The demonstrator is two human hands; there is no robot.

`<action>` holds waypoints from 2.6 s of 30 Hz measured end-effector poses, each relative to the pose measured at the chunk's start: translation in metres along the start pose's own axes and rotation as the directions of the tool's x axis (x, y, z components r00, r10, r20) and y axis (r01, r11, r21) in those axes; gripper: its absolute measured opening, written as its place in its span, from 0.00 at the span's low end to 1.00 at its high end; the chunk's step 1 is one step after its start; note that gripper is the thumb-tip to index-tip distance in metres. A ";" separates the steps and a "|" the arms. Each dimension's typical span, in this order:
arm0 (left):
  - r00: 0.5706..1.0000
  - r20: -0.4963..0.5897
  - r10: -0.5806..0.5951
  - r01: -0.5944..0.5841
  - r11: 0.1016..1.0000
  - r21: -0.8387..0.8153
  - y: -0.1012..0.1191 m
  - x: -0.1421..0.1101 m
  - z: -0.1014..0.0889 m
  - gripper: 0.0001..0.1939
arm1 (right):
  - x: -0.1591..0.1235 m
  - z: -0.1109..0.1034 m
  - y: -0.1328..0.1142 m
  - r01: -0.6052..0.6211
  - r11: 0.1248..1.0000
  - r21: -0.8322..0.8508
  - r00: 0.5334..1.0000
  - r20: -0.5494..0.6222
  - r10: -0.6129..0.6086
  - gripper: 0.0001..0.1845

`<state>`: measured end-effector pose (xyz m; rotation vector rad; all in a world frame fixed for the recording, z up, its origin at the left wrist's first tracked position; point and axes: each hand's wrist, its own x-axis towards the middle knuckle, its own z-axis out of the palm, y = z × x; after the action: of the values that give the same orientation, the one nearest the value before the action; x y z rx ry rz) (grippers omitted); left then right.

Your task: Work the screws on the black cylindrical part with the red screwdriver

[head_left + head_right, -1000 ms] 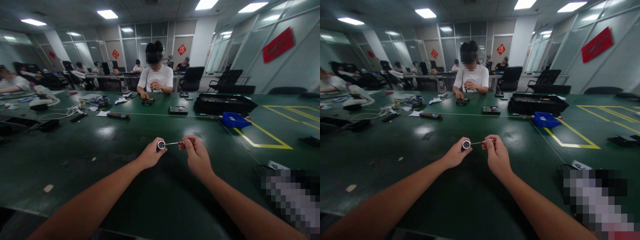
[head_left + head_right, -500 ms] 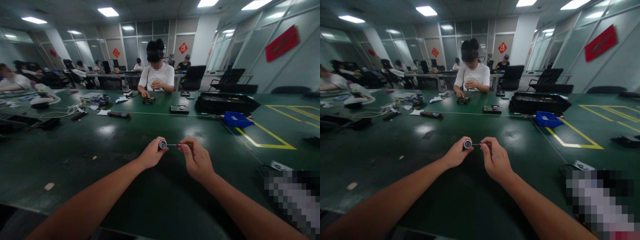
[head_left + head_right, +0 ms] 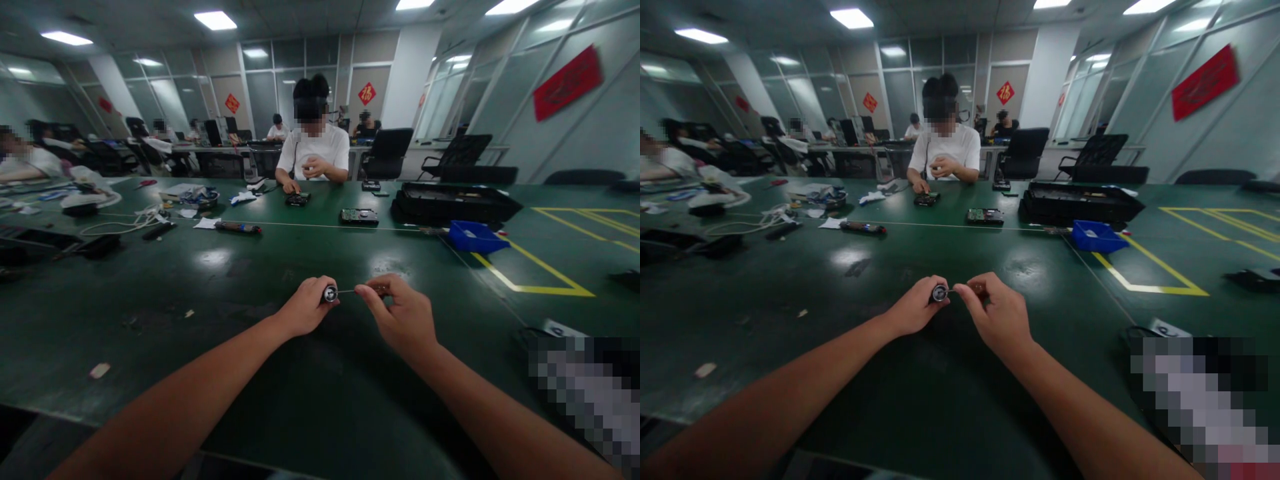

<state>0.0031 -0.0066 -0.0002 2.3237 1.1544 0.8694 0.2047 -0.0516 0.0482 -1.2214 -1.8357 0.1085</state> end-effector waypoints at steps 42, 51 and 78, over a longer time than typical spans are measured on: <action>0.998 0.052 -0.026 0.014 0.975 0.222 0.000 0.005 0.003 0.06 | 0.001 0.000 0.001 -0.005 1.000 0.006 0.999 0.050 0.004 0.10; 0.983 -0.083 -0.165 0.165 0.986 -0.008 -0.007 0.003 -0.001 0.09 | 0.003 -0.001 0.004 0.056 0.997 -0.046 0.996 -0.068 -0.059 0.07; 0.988 -0.076 -0.136 0.133 0.990 -0.048 0.001 0.003 -0.001 0.08 | 0.007 0.013 0.029 -0.007 0.954 -0.301 0.789 0.585 0.190 0.09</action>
<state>0.0047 -0.0052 0.0021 2.1666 1.2962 0.9344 0.2148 -0.0264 0.0294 -1.6197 -2.4066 0.3447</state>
